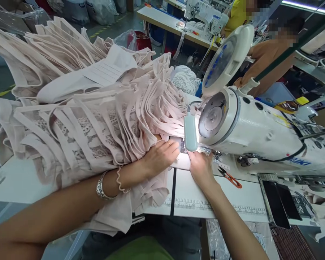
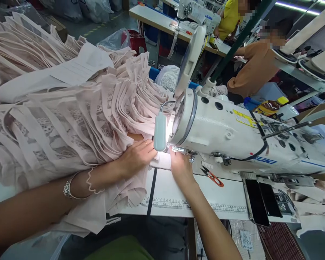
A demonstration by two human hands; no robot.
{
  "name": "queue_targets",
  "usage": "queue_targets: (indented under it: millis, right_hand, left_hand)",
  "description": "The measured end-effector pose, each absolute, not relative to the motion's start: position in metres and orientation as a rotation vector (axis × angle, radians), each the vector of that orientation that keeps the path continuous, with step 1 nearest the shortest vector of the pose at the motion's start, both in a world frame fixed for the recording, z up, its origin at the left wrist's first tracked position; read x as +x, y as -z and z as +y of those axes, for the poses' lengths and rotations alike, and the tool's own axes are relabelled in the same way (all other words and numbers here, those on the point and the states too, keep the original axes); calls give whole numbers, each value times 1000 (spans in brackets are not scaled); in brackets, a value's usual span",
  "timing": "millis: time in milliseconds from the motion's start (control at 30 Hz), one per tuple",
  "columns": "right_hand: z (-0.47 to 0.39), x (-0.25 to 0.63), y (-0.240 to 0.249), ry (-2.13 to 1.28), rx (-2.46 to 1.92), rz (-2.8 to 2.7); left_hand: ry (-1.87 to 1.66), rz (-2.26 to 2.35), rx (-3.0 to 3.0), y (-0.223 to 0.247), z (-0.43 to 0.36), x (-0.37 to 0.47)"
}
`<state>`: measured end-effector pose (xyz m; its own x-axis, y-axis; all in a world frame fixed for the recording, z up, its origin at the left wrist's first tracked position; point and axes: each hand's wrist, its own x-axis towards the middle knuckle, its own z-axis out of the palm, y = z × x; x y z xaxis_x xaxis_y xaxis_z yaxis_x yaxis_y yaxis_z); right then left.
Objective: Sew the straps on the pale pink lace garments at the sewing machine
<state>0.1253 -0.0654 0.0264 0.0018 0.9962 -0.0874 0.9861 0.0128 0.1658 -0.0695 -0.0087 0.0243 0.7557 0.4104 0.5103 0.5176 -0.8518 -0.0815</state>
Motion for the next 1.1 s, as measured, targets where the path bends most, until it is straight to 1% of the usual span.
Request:
queue_targets:
  millis: [333,500,767,933,1100]
  right_hand:
    - [-63,124,-27,-69,2056,2116]
    - [-63,127,-25,-129,2064,2173]
    - [-62,128,-26,-88,2094,2193]
    - [-61,131,-25,-29,2108,2222]
    - [-60,134,-21,-18,2144,2256]
  left_hand:
    - [786,-555,-2722,-20,-6,-64]
    - [619,-473,-2857,-22,-6,-63]
    - [615,-562,-2955,-30,-10,-64]
    - [631,-573,-2989,-26,-9,-64]
    - [502,-690,-3154,-20,-7,-63]
